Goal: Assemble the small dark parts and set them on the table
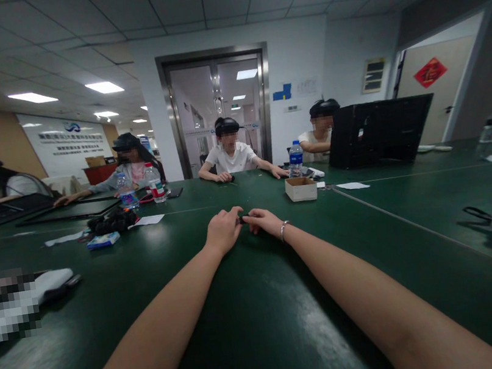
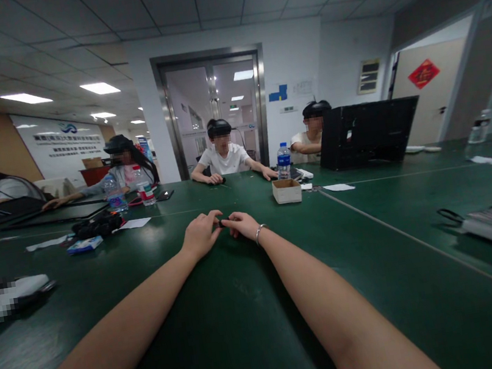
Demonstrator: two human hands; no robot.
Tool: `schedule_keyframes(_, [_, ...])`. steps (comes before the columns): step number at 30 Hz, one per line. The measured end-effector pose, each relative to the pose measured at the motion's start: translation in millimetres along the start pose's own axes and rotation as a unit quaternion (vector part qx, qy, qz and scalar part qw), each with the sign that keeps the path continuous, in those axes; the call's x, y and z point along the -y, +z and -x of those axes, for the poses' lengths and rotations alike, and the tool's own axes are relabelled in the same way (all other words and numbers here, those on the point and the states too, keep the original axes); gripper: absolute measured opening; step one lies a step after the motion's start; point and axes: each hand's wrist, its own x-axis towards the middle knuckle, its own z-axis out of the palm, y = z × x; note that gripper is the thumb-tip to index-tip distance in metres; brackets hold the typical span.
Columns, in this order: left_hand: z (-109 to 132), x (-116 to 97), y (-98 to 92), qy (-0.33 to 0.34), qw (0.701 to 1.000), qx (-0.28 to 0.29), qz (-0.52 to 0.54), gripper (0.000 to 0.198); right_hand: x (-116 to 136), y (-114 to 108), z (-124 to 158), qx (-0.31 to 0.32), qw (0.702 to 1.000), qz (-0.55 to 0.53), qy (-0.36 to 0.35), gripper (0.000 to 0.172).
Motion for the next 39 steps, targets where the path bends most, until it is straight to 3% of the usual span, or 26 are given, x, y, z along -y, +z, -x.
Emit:
schedule_keyframes(9, [-0.1, 0.4, 0.4, 0.046, 0.998, -0.02, -0.024, 0.034, -2.2, -1.1, -2.8, -0.009, 0.998, 0.051, 0.025, 0.054])
schedule_keyframes(15, [-0.2, -0.2, 1.0, 0.044, 0.999, -0.019, -0.025, 0.035, -0.8, -0.8, -1.7, -0.018, 0.997, 0.068, 0.034, 0.057])
schedule_keyframes(22, [0.1, 0.4, -0.1, 0.033, 0.999, -0.016, -0.007, 0.032, 2.1, 1.5, -0.1, -0.021, 0.998, 0.055, 0.03, 0.053])
schedule_keyframes(29, [-0.5, 4.0, 5.9, 0.033, 0.999, 0.012, 0.04, 0.029, -3.6, -0.1, -5.9, -0.026, 0.998, 0.046, 0.025, 0.037])
schedule_keyframes(39, [0.2, 6.9, 9.8, -0.047, 0.991, 0.043, 0.121, 0.036, -7.2, -0.3, -7.9, -0.027, 0.999, 0.021, 0.03, 0.028])
